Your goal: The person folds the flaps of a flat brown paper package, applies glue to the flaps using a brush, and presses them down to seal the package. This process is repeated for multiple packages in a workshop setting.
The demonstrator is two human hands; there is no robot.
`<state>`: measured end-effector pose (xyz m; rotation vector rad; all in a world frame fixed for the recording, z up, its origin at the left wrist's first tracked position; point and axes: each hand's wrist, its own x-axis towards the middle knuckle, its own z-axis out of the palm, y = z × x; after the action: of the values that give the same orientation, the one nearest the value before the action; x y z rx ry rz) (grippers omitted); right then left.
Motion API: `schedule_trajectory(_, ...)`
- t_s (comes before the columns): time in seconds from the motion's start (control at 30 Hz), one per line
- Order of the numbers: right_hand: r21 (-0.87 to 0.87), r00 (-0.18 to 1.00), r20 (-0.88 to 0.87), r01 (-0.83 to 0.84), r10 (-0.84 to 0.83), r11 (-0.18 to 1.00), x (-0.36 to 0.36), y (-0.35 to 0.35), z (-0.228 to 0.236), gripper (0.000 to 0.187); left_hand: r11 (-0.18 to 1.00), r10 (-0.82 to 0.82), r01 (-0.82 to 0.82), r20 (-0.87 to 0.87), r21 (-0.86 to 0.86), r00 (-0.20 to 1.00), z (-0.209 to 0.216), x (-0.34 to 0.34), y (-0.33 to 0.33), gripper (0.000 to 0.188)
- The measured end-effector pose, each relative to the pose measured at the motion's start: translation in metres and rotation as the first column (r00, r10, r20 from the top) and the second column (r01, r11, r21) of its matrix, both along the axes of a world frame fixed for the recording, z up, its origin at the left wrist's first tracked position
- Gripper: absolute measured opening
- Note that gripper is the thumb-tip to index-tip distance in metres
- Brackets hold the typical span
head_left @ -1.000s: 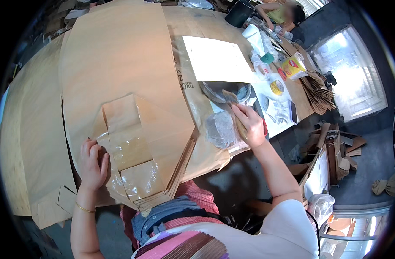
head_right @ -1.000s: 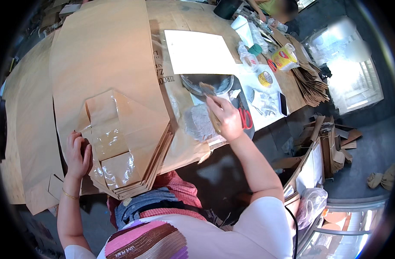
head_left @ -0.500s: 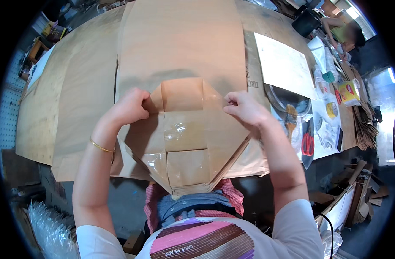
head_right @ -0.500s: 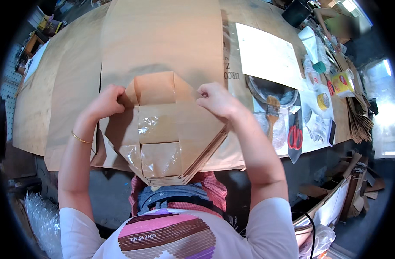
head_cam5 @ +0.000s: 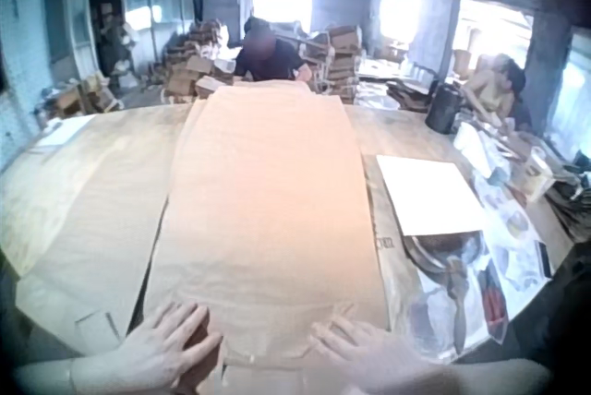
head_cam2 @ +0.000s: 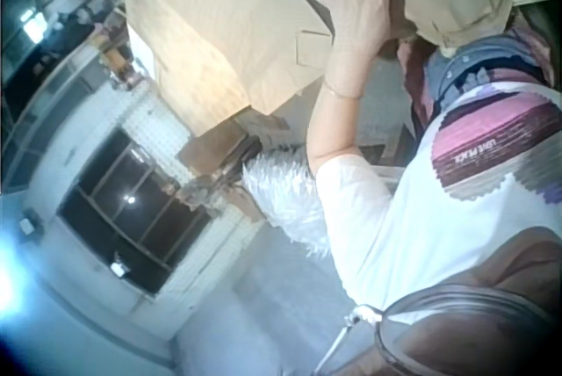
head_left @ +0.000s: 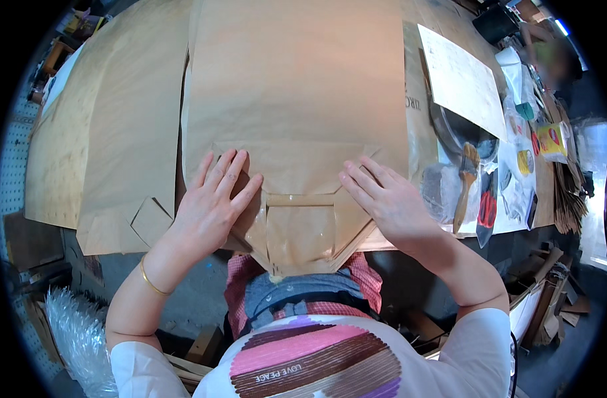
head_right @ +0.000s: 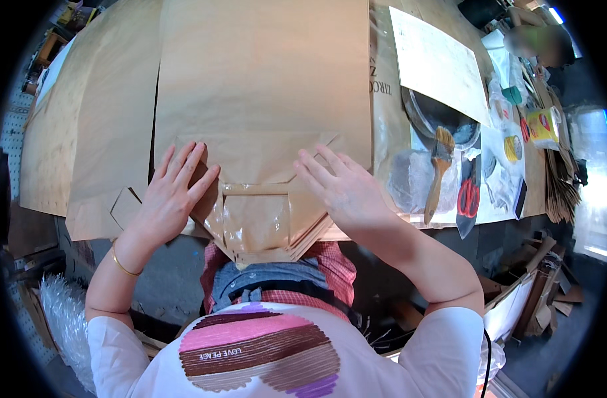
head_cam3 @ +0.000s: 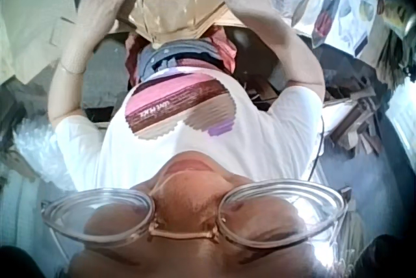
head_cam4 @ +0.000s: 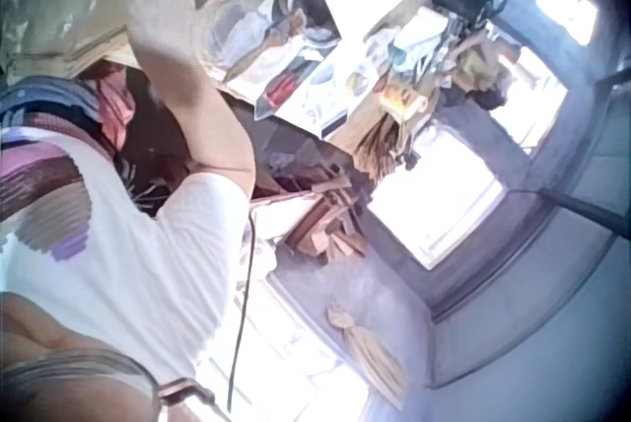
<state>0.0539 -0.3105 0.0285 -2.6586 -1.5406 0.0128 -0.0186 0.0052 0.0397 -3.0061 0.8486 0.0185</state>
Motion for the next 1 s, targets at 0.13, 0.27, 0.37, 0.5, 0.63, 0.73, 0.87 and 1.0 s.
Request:
schedule_trajectory(0.13,0.205,0.987,-0.141,0.104,-0.076,0.973,-0.005,-0.008,-0.011,0.058,0.985,0.005,-0.017,-0.070,-0.170,0.998,-0.007,0.010,0.002,0.050)
schedule_trajectory(0.27,0.330,0.950,-0.207,0.294,-0.236,0.897,-0.035,-0.035,-0.041,0.050,0.728,-0.078,-0.292,-0.497,-0.621,0.864,-0.003,0.017,0.021,0.045)
schedule_trajectory(0.37,0.383,0.955,-0.162,0.293,-0.249,0.876,-0.057,-0.020,-0.050,0.042,0.843,-0.170,-0.084,-0.412,-0.531,0.895,-0.017,0.009,0.027,0.038)
schedule_trajectory(0.5,0.442,0.969,-0.165,0.239,-0.184,0.865,-0.056,-0.010,-0.043,0.033,0.843,-0.144,-0.080,-0.367,-0.531,0.919,-0.010,0.000,0.020,0.029)
schedule_trajectory(0.63,0.511,0.892,-0.350,0.437,-0.285,0.740,-0.041,-0.015,-0.047,0.017,0.741,-0.005,-0.222,-0.336,-0.634,0.942,-0.016,-0.003,0.019,0.017)
schedule_trajectory(0.73,0.532,0.880,-0.389,0.457,-0.273,0.713,-0.012,-0.002,-0.028,0.011,0.533,0.179,-0.417,-0.383,-0.736,0.906,-0.016,0.011,0.009,0.011)
schedule_trajectory(0.87,0.499,0.738,-0.594,0.649,-0.319,0.574,0.007,0.021,-0.032,0.015,0.461,0.346,-0.527,-0.402,-0.714,0.848,-0.037,0.024,0.000,0.020)
schedule_trajectory(1.0,0.505,0.844,-0.332,0.536,-0.421,0.677,0.005,0.026,-0.060,0.017,0.606,0.418,-0.392,-0.142,-0.692,0.897,-0.055,0.022,-0.009,0.025)
